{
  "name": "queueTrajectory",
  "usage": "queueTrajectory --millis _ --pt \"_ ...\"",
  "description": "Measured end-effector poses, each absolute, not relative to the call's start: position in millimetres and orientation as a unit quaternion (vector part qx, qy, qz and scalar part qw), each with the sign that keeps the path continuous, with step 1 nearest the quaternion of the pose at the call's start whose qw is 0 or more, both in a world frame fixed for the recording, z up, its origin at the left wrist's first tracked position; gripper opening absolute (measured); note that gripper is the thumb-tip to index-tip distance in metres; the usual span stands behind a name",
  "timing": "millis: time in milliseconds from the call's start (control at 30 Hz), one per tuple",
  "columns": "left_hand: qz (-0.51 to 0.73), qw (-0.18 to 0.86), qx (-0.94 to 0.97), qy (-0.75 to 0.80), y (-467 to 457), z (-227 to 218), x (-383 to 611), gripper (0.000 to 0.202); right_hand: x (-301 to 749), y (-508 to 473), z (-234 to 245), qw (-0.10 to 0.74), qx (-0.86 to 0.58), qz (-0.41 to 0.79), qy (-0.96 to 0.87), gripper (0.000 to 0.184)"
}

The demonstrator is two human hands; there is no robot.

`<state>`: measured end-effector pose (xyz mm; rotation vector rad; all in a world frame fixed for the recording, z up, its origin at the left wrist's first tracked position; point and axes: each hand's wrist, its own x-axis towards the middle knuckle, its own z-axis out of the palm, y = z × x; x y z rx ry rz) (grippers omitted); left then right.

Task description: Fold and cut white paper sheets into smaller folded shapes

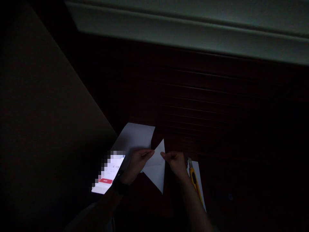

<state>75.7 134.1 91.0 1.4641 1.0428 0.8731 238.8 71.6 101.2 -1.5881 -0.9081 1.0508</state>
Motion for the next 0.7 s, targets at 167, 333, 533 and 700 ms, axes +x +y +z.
queueTrajectory --millis 167,333,533,700 --pt "0.330 0.564 0.623 0.431 130.6 99.8 76.5 0.023 240.2 72.4 102.5 0.477 -0.640 0.459 -0.391 0.030" --pt "0.275 0.582 0.652 0.401 125.7 102.2 78.2 0.023 240.4 74.5 90.6 0.512 -0.633 0.472 -0.339 0.029" --pt "0.232 0.591 0.674 0.378 124.7 100.3 75.5 0.022 244.1 75.0 80.4 0.548 -0.612 0.490 -0.293 0.029" --pt "0.224 0.598 0.677 0.367 121.6 105.6 76.2 0.019 246.6 75.7 85.0 0.540 -0.631 0.479 -0.284 0.032"
